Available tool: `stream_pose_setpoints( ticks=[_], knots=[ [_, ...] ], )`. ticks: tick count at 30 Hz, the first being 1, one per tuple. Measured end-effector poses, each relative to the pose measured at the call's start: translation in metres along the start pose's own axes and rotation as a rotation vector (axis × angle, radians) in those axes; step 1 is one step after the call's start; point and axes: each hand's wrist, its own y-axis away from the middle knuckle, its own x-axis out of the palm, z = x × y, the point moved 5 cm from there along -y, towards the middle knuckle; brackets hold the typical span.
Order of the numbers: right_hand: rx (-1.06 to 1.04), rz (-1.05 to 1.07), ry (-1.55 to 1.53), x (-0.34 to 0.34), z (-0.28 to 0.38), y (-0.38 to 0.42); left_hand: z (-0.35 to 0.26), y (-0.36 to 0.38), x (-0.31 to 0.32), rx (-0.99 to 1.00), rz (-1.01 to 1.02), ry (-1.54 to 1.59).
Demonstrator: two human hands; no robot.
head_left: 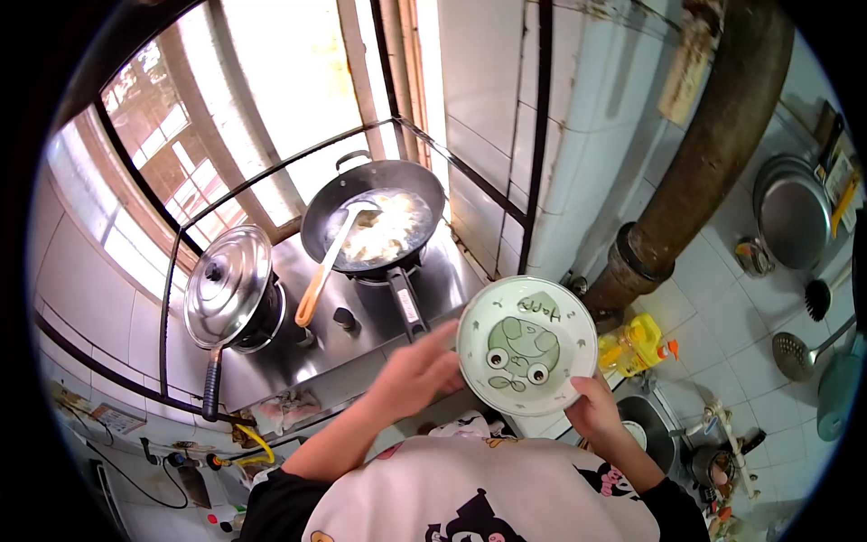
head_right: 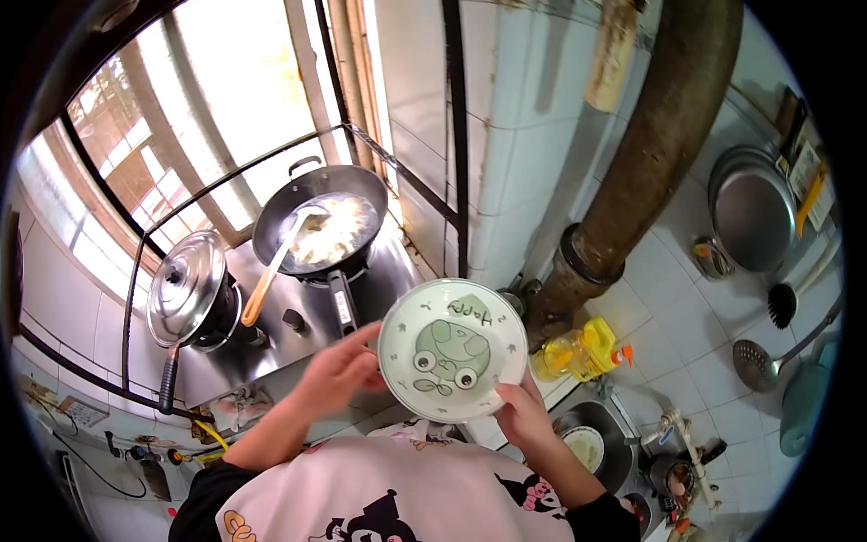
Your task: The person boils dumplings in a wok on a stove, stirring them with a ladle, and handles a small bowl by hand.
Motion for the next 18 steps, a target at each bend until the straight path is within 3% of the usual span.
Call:
stream_pose_setpoints(
  ticks=[1,3,5,6,10,13,14,18],
  knots=[
    [0.023,0.014,0.022,0.012,-0.001,-0.011,-0.005,0.004,-0.025,0.155,-0.116,-0.103],
    [0.012,0.121,0.003,0.037,0.002,-0.039,-0.033,0.009,-0.076,0.173,-0.398,-0.512],
    [0.043,0.252,-0.071,0.058,-0.002,-0.066,-0.040,0.014,-0.120,0.389,-0.596,-1.098],
    [0.056,0.134,0.007,0.074,0.000,-0.076,-0.022,0.011,-0.146,0.321,-0.656,-1.206],
    [0.078,0.216,-0.009,0.109,0.000,-0.129,0.004,-0.009,-0.194,-0.254,-0.494,-1.250],
    [0.036,0.144,0.079,0.142,0.003,-0.155,0.031,-0.023,-0.213,-0.262,-0.476,-1.154],
    [0.024,0.118,0.112,0.147,0.000,-0.166,0.044,-0.030,-0.221,-0.141,-0.508,-1.163],
    [0.042,0.156,0.203,0.171,-0.004,-0.205,0.022,-0.006,-0.217,0.014,-0.651,-0.992]
  ],
)
